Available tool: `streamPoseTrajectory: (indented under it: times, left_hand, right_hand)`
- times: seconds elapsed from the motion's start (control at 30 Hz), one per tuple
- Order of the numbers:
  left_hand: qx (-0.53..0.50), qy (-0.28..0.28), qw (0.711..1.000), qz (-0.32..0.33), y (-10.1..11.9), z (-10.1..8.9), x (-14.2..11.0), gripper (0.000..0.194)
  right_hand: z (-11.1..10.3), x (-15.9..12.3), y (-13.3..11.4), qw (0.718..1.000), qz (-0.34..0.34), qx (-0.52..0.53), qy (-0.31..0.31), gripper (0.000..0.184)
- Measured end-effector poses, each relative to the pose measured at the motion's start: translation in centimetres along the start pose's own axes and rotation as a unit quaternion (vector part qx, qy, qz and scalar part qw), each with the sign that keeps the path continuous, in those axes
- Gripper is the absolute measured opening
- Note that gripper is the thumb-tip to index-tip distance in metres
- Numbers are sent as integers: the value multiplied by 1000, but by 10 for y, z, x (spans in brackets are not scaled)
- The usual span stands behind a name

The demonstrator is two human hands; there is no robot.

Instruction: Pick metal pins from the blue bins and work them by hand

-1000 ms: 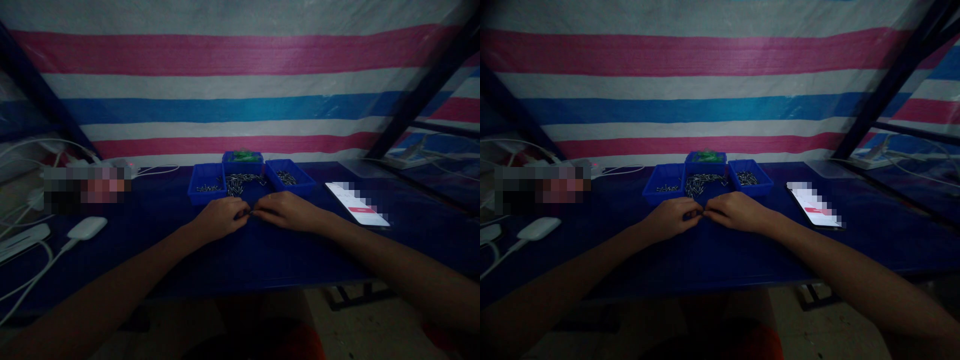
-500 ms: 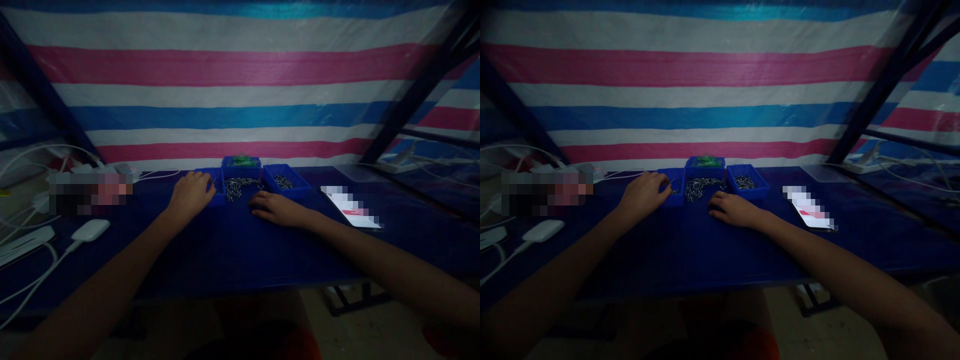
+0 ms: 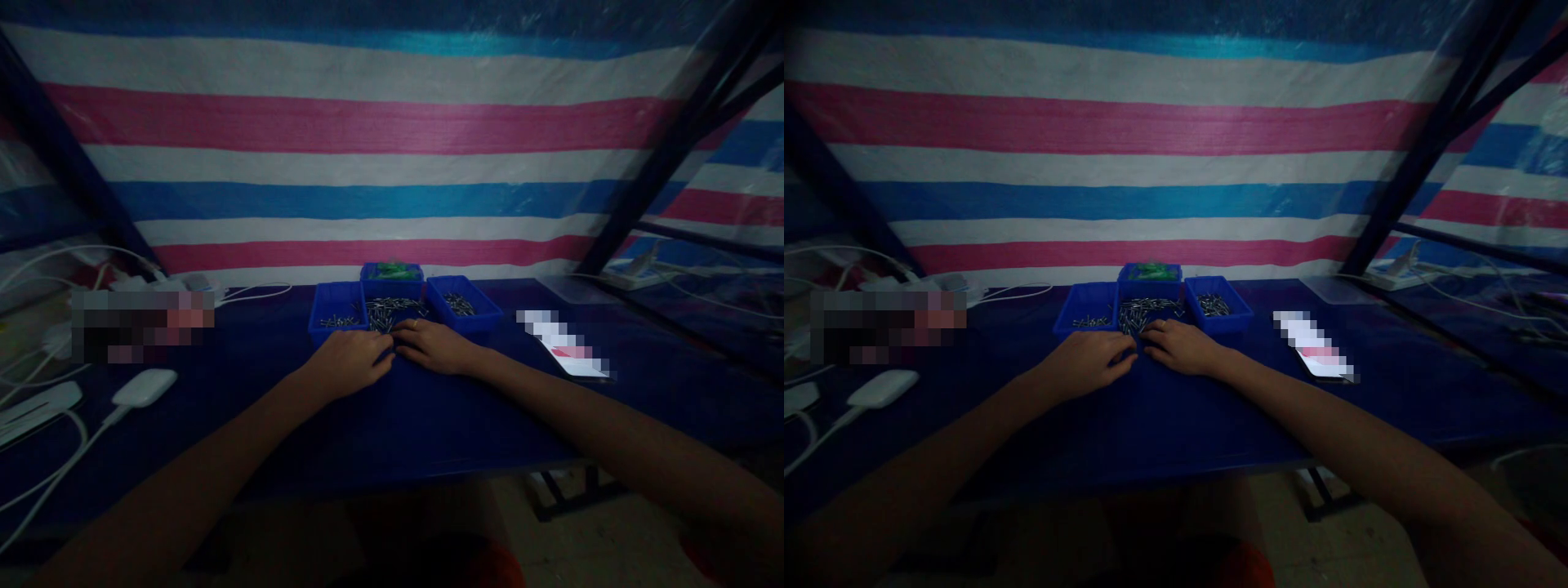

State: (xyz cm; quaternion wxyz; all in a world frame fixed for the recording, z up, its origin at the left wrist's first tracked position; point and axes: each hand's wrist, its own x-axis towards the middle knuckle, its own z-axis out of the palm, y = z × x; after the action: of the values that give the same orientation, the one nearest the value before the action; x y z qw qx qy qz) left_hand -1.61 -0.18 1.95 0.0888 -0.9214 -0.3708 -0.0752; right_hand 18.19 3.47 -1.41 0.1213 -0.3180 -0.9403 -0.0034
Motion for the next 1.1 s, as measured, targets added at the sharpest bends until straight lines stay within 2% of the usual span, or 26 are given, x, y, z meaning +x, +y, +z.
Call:
streamPoseTrajectory:
  times: [0.17, 0.33, 0.53, 0.67, 0.87, 1.1]
  left_hand:
    - [-4, -47, 999, -6, -4, 9, -1, 21]
    - [-6, -79, 996, -41, -5, 11, 0, 24]
    - [-11, -79, 996, -45, -4, 11, 0, 24]
    - [-20, -73, 996, -47, -5, 11, 0, 23]
    - [-34, -76, 995, -49, -4, 9, 0, 21]
    - [-62, -68, 995, -49, -2, 12, -1, 22]
  right_hand:
    - [3, -1, 3, 1000, 10, 6, 19, 44]
    - [2, 0, 2, 1000, 14, -8, -12, 46]
    - [2, 0, 0, 999, 10, 16, 26, 42]
    - [2, 0, 2, 1000, 2, 17, 12, 37]
    - [-2, -1, 6, 999, -7, 22, 33, 24]
    - [-12, -11, 2, 999, -29, 32, 8, 19]
